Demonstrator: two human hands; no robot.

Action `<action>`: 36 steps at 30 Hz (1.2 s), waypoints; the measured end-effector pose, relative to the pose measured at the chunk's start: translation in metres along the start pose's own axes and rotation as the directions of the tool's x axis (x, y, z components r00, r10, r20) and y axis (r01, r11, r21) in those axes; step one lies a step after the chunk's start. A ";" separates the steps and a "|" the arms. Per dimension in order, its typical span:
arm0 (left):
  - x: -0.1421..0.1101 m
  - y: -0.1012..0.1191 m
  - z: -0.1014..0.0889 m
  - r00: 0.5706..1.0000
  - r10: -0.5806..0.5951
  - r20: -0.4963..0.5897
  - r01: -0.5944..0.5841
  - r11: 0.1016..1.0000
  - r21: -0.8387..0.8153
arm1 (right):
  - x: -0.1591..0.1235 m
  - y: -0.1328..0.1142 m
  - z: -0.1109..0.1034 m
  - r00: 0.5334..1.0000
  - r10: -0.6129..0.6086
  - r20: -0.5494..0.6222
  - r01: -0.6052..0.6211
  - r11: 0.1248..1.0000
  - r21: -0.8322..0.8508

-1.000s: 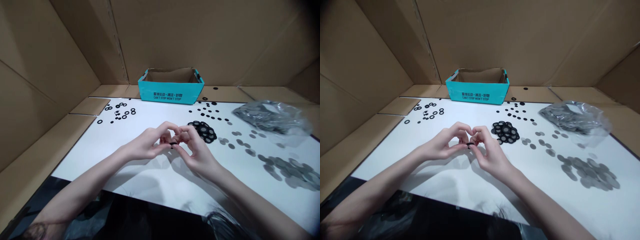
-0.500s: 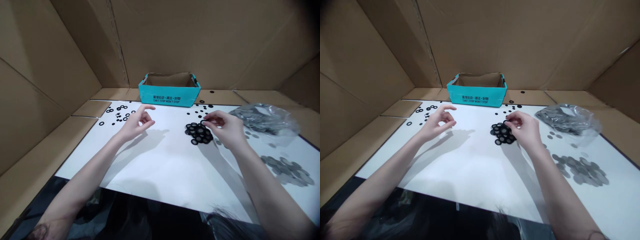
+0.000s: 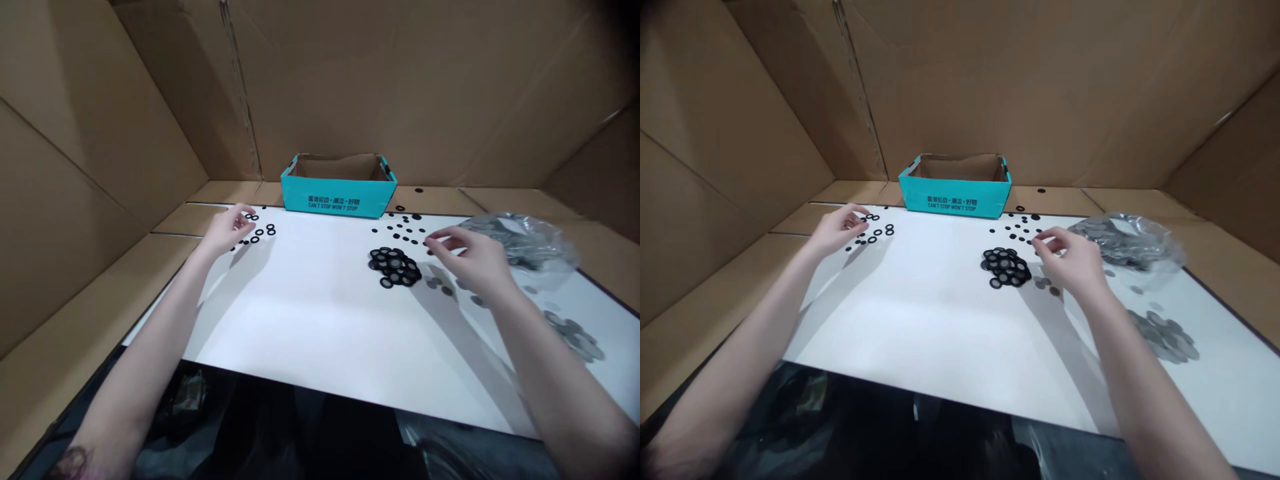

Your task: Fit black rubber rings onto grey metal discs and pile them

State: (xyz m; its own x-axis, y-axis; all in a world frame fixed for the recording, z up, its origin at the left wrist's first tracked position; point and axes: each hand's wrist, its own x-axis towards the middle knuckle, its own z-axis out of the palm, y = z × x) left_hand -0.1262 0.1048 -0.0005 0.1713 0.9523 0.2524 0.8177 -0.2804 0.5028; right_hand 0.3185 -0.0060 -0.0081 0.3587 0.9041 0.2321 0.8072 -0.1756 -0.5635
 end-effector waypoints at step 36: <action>0.019 -0.017 0.042 0.992 0.119 -0.048 -0.108 0.975 0.194 | -0.031 0.082 -0.033 0.997 -0.048 0.054 0.061 0.957 -0.283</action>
State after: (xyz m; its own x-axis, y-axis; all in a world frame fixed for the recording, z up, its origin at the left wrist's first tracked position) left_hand -0.1142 0.1325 -0.0393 0.2412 0.9053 0.3497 0.8855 -0.3528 0.3025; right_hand 0.3888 -0.0614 -0.0353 0.2939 0.9312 0.2157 0.9272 -0.2230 -0.3009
